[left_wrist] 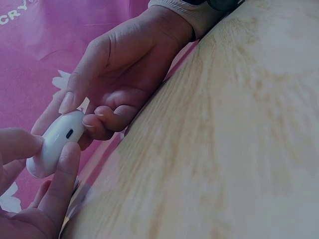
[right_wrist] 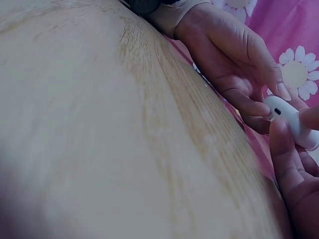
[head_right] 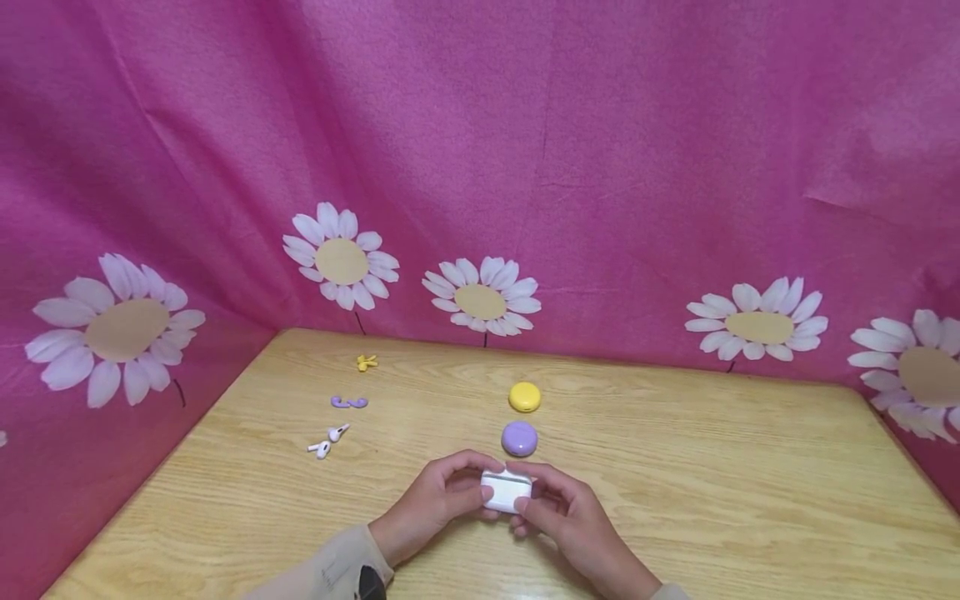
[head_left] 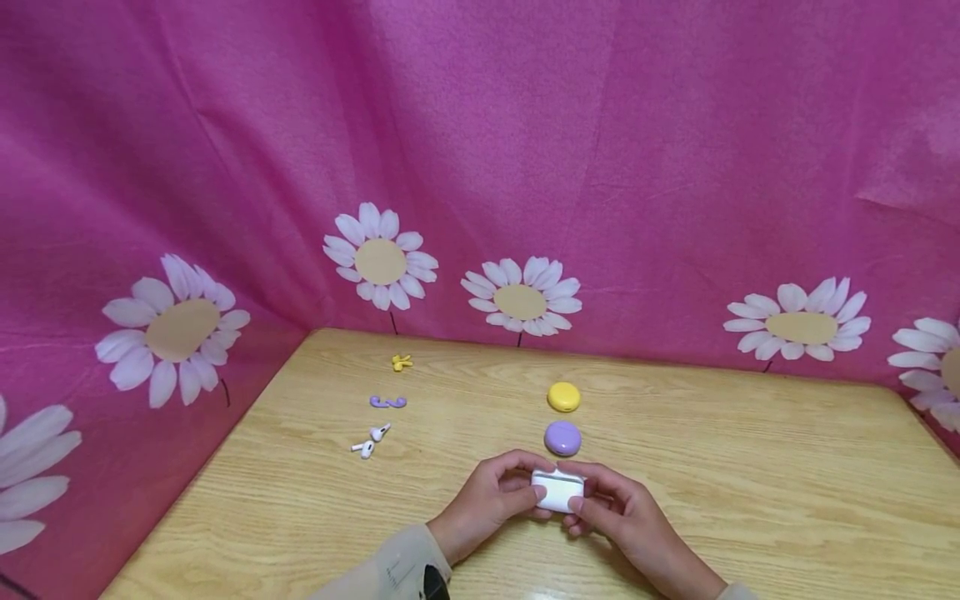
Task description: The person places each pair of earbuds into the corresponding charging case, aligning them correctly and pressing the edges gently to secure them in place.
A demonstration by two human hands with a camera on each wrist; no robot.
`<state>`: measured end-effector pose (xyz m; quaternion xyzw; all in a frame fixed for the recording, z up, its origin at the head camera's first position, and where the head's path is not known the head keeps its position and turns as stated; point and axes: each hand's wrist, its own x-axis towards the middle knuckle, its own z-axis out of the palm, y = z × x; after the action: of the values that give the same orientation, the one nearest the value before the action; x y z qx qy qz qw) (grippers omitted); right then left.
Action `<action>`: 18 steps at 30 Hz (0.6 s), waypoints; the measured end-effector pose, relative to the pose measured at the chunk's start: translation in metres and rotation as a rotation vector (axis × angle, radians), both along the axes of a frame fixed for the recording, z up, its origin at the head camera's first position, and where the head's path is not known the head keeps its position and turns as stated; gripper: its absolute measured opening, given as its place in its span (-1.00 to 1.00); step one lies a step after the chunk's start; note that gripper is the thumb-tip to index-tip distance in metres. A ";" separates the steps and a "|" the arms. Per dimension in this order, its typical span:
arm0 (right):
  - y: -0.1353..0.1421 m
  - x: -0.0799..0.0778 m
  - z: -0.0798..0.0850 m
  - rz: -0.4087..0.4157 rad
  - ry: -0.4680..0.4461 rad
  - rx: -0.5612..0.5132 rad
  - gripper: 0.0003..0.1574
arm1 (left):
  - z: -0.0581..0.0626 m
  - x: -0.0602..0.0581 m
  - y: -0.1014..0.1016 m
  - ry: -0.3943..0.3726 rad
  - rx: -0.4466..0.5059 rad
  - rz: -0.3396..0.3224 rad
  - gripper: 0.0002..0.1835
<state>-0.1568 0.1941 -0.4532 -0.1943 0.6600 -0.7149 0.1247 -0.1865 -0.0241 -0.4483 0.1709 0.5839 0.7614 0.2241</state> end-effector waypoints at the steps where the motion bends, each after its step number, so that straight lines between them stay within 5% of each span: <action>1: 0.000 0.000 0.000 0.001 0.001 -0.001 -0.43 | 0.000 0.000 0.000 -0.003 0.000 0.001 -0.68; 18: 0.001 0.000 0.001 0.022 0.050 -0.032 -0.30 | -0.001 -0.001 0.000 -0.023 -0.002 0.012 -0.65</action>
<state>-0.1565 0.1946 -0.4521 -0.2211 0.6493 -0.7189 0.1129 -0.1873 -0.0238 -0.4491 0.1587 0.5829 0.7640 0.2264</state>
